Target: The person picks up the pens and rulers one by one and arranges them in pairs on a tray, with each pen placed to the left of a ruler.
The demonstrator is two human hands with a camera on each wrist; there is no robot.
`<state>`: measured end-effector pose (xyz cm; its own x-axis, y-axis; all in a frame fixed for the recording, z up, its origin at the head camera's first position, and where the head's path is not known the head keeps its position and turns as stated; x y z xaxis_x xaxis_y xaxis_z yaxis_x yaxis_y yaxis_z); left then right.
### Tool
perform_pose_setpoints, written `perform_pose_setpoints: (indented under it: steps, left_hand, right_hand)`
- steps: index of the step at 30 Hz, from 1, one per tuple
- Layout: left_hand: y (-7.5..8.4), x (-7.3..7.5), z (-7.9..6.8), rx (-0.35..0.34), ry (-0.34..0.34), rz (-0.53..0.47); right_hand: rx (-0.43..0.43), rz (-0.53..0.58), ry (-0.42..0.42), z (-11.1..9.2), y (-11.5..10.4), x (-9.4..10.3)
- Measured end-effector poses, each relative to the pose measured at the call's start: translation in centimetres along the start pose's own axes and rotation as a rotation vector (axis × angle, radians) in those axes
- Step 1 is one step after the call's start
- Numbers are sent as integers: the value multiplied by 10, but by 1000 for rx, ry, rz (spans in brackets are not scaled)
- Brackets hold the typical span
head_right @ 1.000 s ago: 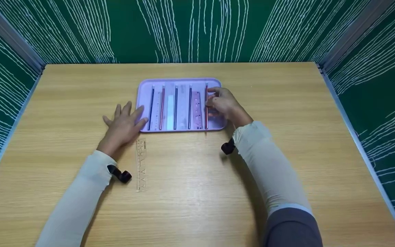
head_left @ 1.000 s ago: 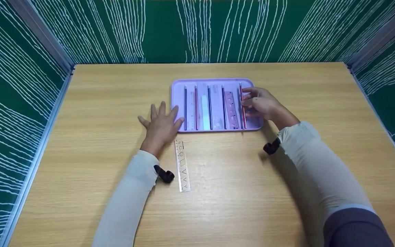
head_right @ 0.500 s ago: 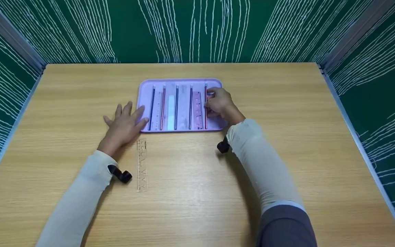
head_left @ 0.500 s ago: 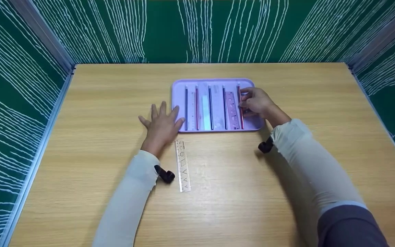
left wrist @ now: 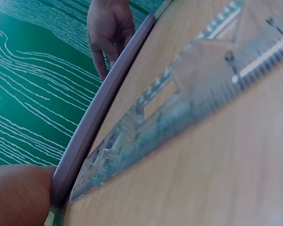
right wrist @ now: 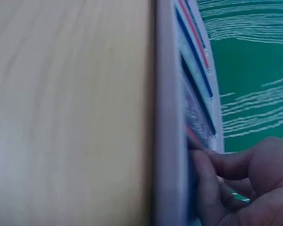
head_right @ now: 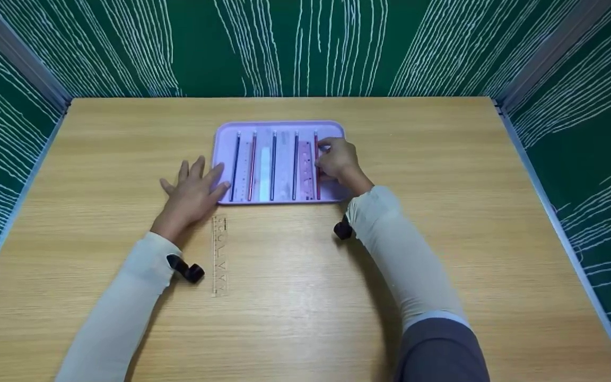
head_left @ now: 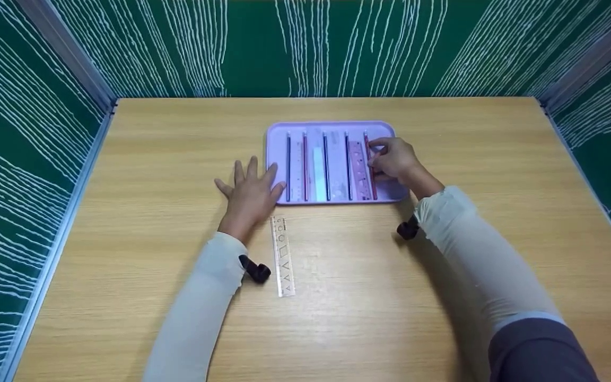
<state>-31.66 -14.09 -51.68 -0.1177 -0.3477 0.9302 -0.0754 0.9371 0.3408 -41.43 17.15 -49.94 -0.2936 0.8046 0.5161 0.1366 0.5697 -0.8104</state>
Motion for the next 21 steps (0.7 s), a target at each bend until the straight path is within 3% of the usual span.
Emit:
perform_pose_setpoints:
  steps: [12,21]
  left_hand:
    - [1,-2,0,-9,0,1]
    - [0,-1,0,4,-5,1]
  right_hand:
    - [-20,-52,13,-6,1,0]
    - [36,-94,81,-18,-8,5]
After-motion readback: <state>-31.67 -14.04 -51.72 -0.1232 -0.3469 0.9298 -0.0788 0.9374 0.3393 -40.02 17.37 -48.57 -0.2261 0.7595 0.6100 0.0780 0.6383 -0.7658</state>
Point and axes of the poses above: each hand's wrist, its own z-axis towards the middle knuckle, its own x-axis out of the back of the hand, y = z × x, the point moved 6 cm from there along z, towards the middle knuckle, and after that the axes turned 4 degrees about x, right-handed, at the moved point
